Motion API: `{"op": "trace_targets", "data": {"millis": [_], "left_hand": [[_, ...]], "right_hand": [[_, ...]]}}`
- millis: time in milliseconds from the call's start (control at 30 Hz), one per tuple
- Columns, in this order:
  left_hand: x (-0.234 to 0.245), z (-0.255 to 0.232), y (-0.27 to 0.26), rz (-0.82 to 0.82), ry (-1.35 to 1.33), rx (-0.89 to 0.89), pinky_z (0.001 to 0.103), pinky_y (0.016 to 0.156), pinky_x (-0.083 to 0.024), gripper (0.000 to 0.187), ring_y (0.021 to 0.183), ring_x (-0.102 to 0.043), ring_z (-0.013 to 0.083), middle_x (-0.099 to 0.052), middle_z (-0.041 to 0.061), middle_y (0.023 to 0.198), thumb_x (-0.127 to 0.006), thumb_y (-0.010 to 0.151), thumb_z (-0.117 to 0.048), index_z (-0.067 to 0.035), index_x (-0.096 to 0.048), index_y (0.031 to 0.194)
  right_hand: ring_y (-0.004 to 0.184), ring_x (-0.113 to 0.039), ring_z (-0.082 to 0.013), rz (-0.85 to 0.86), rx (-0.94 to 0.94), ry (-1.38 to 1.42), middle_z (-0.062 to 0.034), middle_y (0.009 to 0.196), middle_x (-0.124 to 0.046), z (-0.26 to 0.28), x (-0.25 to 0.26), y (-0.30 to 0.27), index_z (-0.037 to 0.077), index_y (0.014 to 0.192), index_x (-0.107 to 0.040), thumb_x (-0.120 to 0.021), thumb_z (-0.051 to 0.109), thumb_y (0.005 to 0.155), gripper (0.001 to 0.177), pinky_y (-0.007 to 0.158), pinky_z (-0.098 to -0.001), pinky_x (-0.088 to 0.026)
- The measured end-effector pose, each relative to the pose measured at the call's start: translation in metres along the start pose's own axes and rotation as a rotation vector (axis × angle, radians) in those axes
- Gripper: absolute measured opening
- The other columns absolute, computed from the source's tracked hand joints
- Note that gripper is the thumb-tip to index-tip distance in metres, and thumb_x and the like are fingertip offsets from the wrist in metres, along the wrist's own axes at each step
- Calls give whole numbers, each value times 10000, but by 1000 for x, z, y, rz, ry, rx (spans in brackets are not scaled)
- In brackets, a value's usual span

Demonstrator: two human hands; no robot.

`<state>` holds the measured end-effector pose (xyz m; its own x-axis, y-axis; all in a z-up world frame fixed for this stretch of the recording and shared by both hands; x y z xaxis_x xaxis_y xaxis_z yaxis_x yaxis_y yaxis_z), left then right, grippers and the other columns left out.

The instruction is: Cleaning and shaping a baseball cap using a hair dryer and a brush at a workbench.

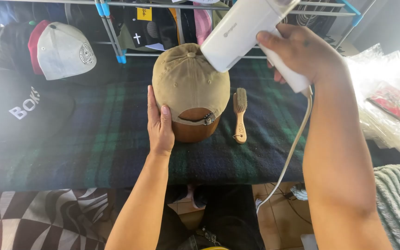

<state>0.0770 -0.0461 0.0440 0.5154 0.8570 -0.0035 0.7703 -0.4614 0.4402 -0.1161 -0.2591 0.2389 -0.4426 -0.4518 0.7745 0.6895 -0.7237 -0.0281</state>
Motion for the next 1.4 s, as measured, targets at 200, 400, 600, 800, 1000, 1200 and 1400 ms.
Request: {"op": "trace_targets", "data": {"millis": [200, 400, 600, 800, 1000, 1200, 1400], "left_hand": [[-1, 0, 1, -11, -12, -35, 482, 1268, -241, 799, 1592, -212, 295, -211, 102, 1718, -352, 1010, -648, -178, -161, 1627], [-1, -4, 0, -22, -27, -7, 479, 1260, -260, 806, 1585, -225, 294, -216, 103, 1715, -355, 1004, -645, -172, -155, 1626], [2, 13, 0, -63, 76, -56, 498, 1258, -251, 663, 1543, -273, 375, -267, 137, 1701, -364, 1088, -555, -316, -159, 1671], [2, -1, -1, 3, -20, -3, 479, 1256, -258, 818, 1584, -231, 293, -218, 95, 1717, -359, 993, -663, -189, -155, 1628], [4, -4, -2, 12, -40, 39, 479, 1246, -266, 837, 1581, -239, 287, -231, 76, 1715, -380, 966, -675, -208, -162, 1625], [5, -3, -1, 12, -30, 35, 481, 1263, -238, 862, 1587, -218, 287, -213, 78, 1718, -374, 959, -694, -185, -174, 1625], [6, -5, -1, 24, -117, -27, 440, 1298, -204, 737, 1597, -187, 259, -198, 88, 1716, -363, 1044, -551, -126, -190, 1621]], "right_hand": [[693, -605, -206, 125, -124, 247, -96, 897, -630, -66, -25, 61, 103, 1270, -608, -415, 557, 1094, 523, 593, -360, -553], [562, -536, -181, 148, -230, 580, -49, 752, -571, -134, -84, 53, 104, 1155, -653, -402, 558, 1096, 523, 530, -321, -474], [567, -702, -387, -119, -40, 419, -306, 798, -668, -133, -40, 13, -18, 1255, -624, -623, 476, 1065, 530, 458, -514, -609], [594, -659, -271, -138, 82, 78, -92, 850, -628, -34, -12, -54, 45, 1019, -584, -487, 575, 943, 544, 577, -356, -494], [609, -704, -250, -77, 220, -195, -79, 1038, -686, 49, -21, -59, 240, 1496, -505, -459, 548, 947, 632, 809, -405, -512], [1145, -618, -353, -8, 365, -294, -89, 1431, -607, 78, -49, -79, 217, 1565, -343, -362, 683, 868, 838, 951, -505, -421], [566, -699, -308, -94, 456, -627, -180, 929, -670, 73, -84, -115, 19, 1322, -451, -373, 600, 1014, 662, 463, -416, -618]]}}
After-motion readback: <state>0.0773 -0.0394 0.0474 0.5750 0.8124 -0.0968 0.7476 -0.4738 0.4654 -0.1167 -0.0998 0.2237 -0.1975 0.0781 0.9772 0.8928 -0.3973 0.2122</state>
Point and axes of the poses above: each hand's wrist, its own y-axis towards the middle knuckle, its own x-axis out of the back of the hand, z = x × y, the point moved 10 cm from there along y, towards the middle knuckle
